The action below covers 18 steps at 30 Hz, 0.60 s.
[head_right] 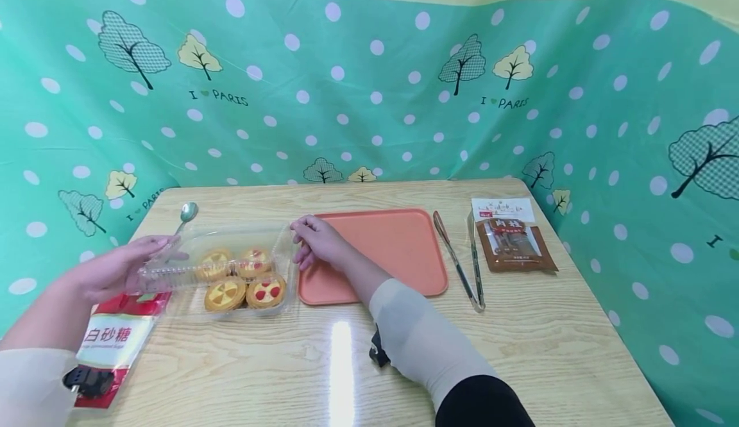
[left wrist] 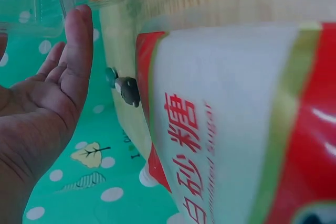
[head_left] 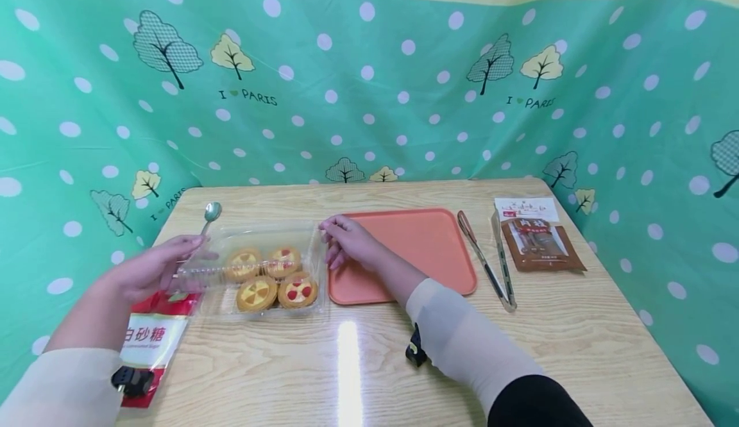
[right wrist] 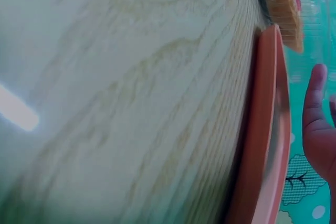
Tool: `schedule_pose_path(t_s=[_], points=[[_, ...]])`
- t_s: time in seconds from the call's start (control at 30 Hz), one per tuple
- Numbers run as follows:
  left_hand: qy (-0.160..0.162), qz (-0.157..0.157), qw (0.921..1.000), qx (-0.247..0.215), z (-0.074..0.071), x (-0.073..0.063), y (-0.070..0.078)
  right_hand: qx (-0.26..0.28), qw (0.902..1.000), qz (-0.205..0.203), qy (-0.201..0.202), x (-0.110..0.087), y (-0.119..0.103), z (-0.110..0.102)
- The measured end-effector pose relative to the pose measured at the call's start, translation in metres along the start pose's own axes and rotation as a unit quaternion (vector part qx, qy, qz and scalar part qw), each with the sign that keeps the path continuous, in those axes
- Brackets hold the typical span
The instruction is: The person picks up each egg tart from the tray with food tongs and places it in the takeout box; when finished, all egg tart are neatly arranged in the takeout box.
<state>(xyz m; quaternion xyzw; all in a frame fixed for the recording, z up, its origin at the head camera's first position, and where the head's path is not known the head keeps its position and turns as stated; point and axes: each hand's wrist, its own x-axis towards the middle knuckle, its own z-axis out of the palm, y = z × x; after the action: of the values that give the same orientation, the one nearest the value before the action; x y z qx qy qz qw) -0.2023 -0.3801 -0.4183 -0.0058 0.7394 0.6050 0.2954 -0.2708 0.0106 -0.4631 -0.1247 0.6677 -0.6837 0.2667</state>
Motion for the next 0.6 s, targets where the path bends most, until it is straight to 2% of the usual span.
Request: schedule_pose_path(t_s=[0.2,0.43,0.6], points=[[-0.017,0.002,0.9998,-0.005,0.008,-0.019,-0.010,-0.010,0.9992,0.035,-0.016,-0.016,0.000,0.003],[-0.059,0.033,0.9974,-0.025,0.016,-0.039,-0.025,0.028,0.9943,0.097,-0.035,-0.043,-0.001,0.011],[-0.055,0.021,0.9977,-0.032,0.023,-0.050,-0.035,0.038,0.9904,0.115,-0.067,-0.060,0.002,0.017]])
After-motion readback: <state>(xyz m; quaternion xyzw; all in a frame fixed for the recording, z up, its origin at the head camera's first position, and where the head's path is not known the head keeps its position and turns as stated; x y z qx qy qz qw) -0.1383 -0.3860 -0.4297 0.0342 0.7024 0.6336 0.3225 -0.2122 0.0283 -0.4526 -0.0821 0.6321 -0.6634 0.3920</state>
